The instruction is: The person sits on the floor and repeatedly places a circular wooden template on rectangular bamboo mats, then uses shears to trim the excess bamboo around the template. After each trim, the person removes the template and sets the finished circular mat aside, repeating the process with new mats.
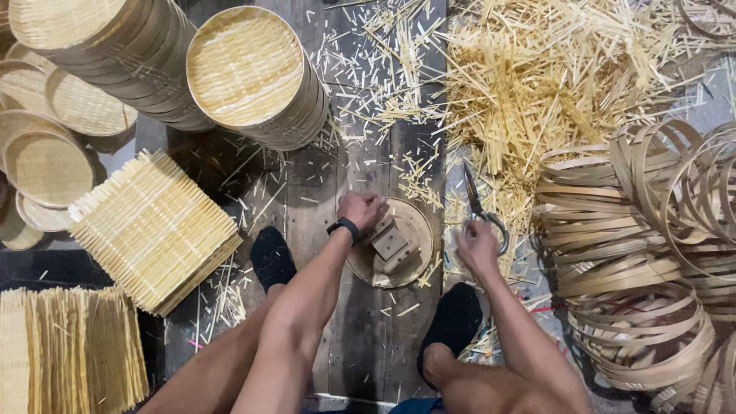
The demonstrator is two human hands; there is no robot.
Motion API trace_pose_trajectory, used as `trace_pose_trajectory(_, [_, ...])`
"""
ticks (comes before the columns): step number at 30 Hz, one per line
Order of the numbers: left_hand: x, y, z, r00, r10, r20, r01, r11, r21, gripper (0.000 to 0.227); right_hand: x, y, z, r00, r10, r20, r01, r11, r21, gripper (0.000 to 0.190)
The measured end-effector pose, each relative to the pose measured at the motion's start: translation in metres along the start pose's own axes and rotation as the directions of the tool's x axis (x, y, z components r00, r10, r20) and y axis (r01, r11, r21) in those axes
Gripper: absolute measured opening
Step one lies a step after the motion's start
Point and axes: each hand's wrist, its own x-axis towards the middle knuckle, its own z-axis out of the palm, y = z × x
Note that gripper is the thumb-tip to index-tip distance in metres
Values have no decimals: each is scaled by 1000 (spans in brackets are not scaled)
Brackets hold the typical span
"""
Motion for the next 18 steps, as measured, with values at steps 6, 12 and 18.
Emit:
trace_pose_trajectory(6, [28,10,46,998,-30,61,43,974,-223,39,1,-45,-6,924,148,351,-218,961,168,42])
trace_pose_trajectory(12, [26,30,68,983,181,14,-177,974,-139,29,11,-16,5,915,170,366,-281,919,276,34])
trace_pose_trajectory(18, [15,35,69,945,302,-125,-307,951,-24,26,18,1,13,894,182,410,-367,823,434,26])
